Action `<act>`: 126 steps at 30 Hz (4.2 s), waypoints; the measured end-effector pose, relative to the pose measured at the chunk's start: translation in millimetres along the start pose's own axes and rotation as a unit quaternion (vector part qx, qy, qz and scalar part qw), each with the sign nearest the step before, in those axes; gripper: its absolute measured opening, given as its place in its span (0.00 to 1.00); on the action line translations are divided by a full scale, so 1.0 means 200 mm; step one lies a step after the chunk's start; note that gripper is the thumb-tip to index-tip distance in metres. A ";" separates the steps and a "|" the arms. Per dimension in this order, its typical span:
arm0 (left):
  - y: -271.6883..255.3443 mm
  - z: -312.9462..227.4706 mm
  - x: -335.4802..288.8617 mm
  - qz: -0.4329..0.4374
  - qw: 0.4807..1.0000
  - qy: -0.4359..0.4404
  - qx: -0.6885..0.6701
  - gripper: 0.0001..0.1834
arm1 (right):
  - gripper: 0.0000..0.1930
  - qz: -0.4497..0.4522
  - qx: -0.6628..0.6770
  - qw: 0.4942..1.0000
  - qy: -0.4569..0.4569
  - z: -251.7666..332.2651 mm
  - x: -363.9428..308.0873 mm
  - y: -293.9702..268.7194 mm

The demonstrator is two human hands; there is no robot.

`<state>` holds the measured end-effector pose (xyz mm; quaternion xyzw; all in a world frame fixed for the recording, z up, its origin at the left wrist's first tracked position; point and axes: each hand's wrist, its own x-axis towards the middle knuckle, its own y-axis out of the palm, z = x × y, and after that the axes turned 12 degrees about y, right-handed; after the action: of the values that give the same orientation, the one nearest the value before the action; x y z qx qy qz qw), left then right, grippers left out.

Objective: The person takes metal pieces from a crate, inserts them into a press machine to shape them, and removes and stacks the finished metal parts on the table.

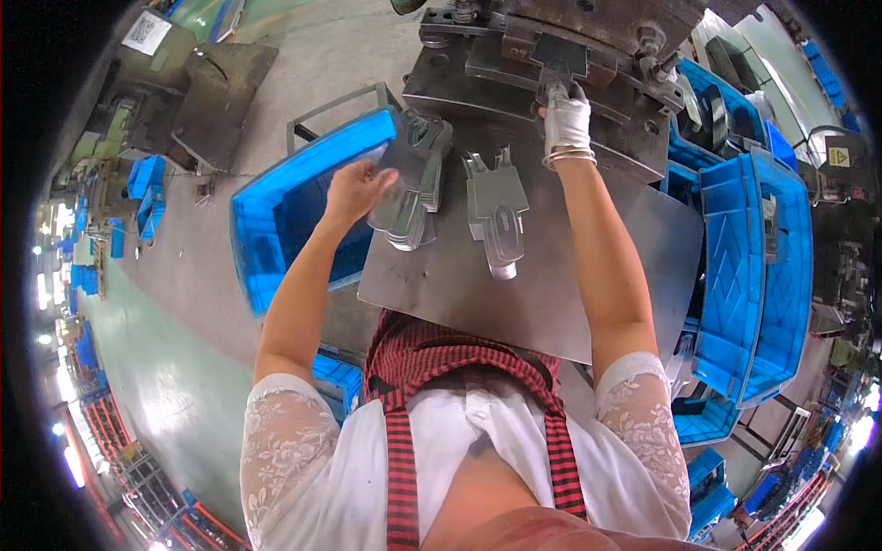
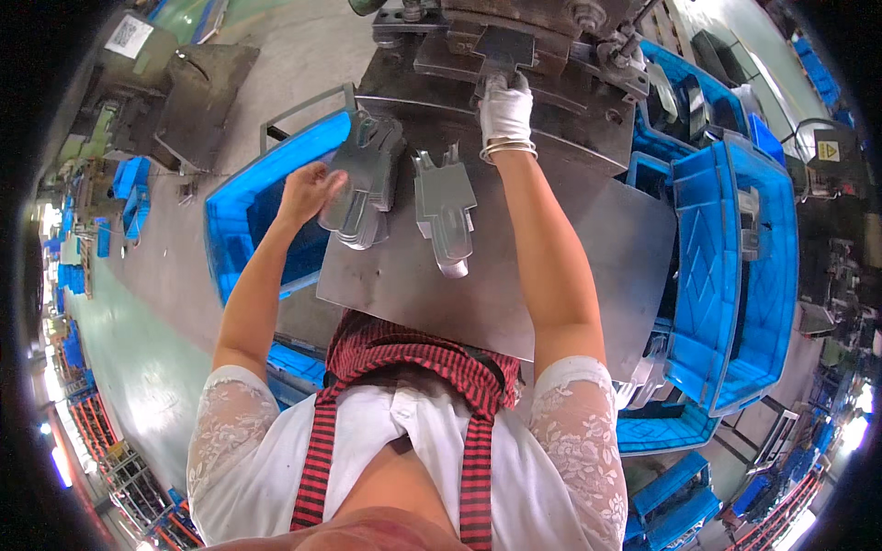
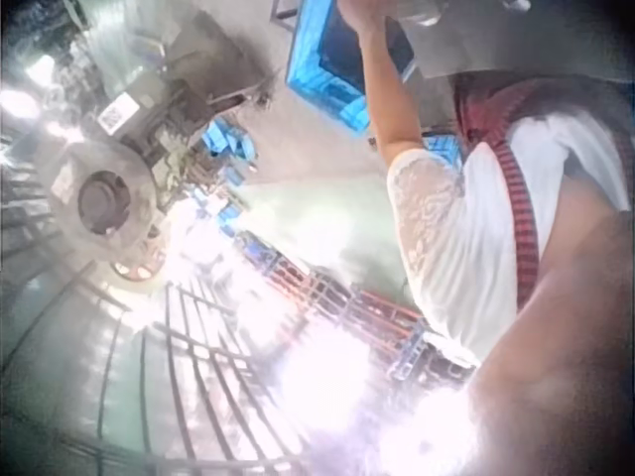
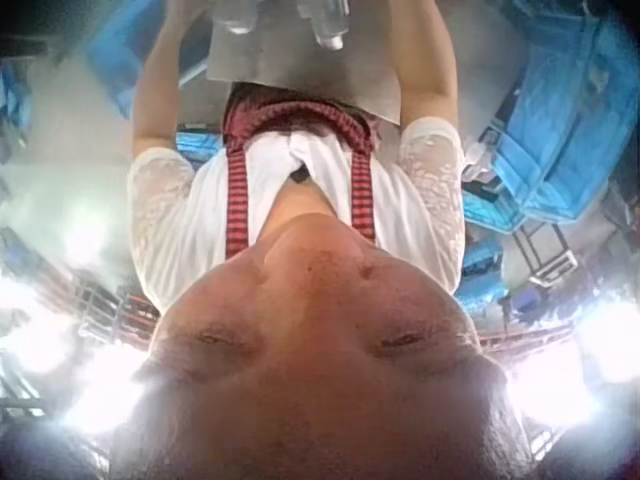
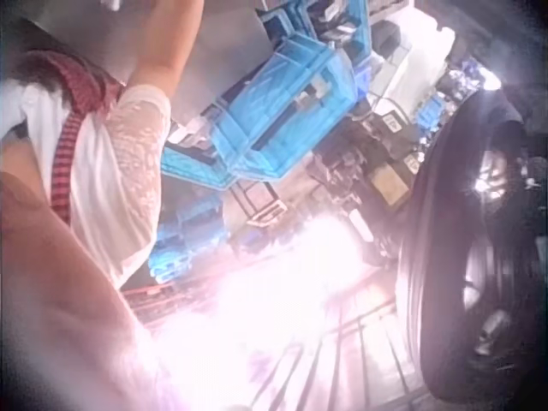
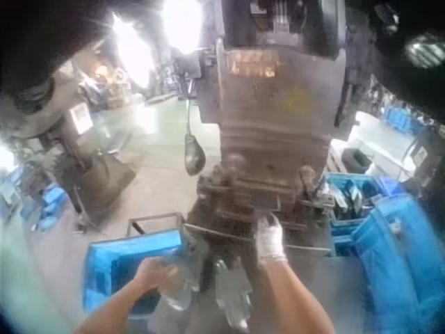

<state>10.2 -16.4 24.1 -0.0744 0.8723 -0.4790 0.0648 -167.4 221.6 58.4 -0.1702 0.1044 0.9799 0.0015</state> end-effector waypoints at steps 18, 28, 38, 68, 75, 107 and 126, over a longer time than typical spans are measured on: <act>0.34 -0.83 0.50 -0.020 0.796 0.038 -0.604 0.11 | 0.07 0.036 -0.538 0.824 -0.176 -0.31 -0.52 -0.52; 0.28 -0.80 0.81 -0.031 0.949 0.052 -0.309 0.21 | 0.11 -0.054 -0.127 0.972 -0.188 -0.08 0.11 -0.14; 0.08 0.03 0.03 0.022 0.996 0.039 -0.073 0.21 | 0.09 -0.020 -0.173 0.976 -0.133 0.03 0.18 -0.10; 0.03 -0.45 0.32 -0.139 0.785 -0.015 -0.604 0.09 | 0.12 0.036 -0.589 0.782 -0.200 -0.25 -0.49 -0.29; 0.21 -0.78 0.53 -0.026 0.804 0.028 -0.594 0.08 | 0.12 0.013 -0.358 0.922 -0.149 -0.29 -0.24 -0.56; -0.08 -0.43 0.09 -0.047 0.767 -0.079 -0.635 0.14 | 0.13 -0.012 -0.235 0.936 -0.262 -0.13 -0.08 -0.19; 0.18 -0.75 0.71 -0.050 0.980 0.122 -0.151 0.25 | 0.10 -0.018 -0.054 0.985 -0.161 -0.11 0.17 -0.10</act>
<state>-158.2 99.0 66.7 -0.0677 0.9310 -0.3499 -0.0786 -191.4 234.8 23.3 -0.0123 0.0464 0.9985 0.0271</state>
